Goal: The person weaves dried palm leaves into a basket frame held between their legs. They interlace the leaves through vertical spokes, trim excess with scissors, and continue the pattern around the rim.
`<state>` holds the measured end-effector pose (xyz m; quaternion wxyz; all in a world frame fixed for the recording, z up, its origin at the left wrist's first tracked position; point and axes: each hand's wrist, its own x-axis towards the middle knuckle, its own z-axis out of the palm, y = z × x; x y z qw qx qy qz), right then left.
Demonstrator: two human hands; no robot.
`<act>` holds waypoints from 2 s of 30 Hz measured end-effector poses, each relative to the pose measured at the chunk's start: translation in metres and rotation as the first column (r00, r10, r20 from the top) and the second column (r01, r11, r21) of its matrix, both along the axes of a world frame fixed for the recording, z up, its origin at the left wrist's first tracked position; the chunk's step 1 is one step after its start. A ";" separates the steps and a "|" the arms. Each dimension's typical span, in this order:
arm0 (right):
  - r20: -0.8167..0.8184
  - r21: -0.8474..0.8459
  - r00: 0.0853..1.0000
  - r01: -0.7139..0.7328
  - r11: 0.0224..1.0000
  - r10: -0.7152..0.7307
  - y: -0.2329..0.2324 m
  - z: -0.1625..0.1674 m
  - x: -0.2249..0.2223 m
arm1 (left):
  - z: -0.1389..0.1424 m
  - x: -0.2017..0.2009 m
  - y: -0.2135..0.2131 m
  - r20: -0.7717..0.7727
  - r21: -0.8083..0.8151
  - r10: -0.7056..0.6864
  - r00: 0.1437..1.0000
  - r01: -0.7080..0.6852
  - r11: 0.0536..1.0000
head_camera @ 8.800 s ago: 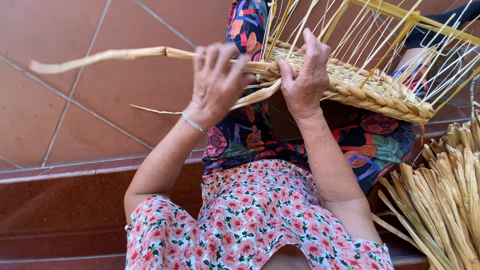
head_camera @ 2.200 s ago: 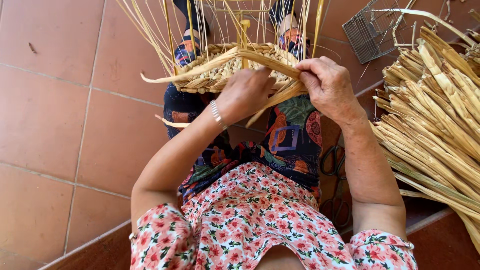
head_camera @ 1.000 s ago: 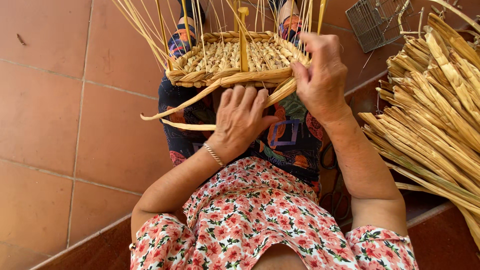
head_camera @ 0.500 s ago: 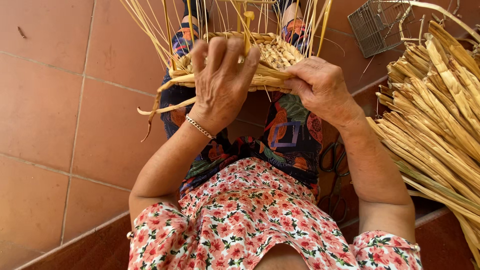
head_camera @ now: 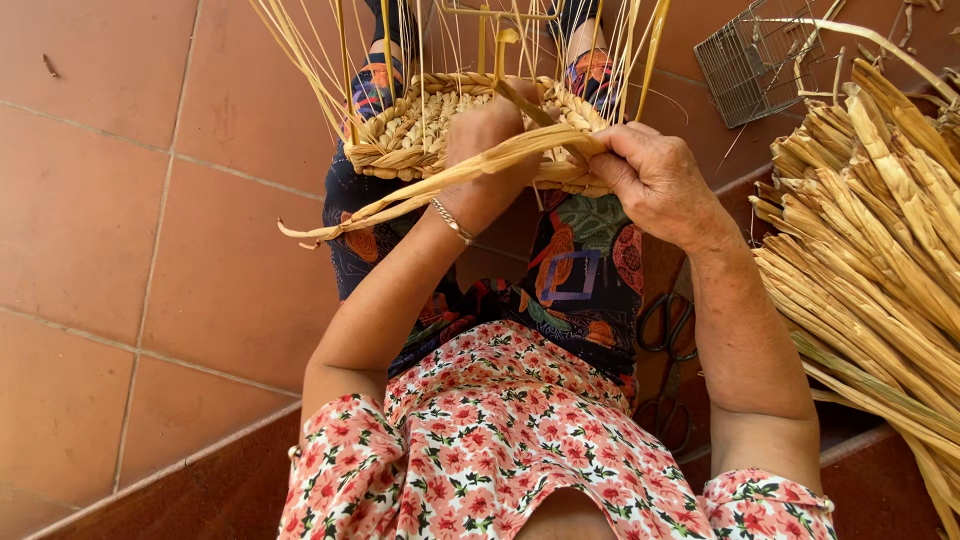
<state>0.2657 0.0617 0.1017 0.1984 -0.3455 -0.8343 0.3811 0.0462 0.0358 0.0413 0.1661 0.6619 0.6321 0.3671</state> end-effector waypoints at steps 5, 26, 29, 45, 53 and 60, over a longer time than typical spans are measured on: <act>-0.036 0.029 0.999 0.015 0.999 -0.014 0.001 -0.005 -0.002 | 0.021 -0.003 -0.025 0.818 -0.096 0.099 0.567 -0.036 0.995; 0.143 0.407 0.983 0.049 0.912 -0.117 -0.015 0.002 -0.035 | 0.039 -0.022 -0.077 -0.576 0.192 0.075 0.814 0.046 0.980; 0.022 0.486 0.987 0.126 0.865 -0.156 -0.023 -0.007 -0.039 | 0.031 -0.024 -0.079 -0.672 0.181 0.075 0.737 0.066 0.981; -0.147 0.327 0.941 0.338 0.883 -0.305 -0.015 -0.035 -0.040 | 0.022 -0.078 -0.114 -0.474 -0.285 -0.101 0.875 -0.045 0.957; -0.114 0.651 0.950 0.292 0.701 -0.290 -0.012 -0.048 -0.044 | 0.071 -0.048 -0.130 -0.512 0.130 -0.070 0.856 0.158 0.979; 0.008 0.541 1.000 0.002 0.841 -0.007 -0.004 -0.026 -0.038 | 0.060 -0.058 -0.132 -0.527 -0.149 -0.229 0.818 0.177 0.973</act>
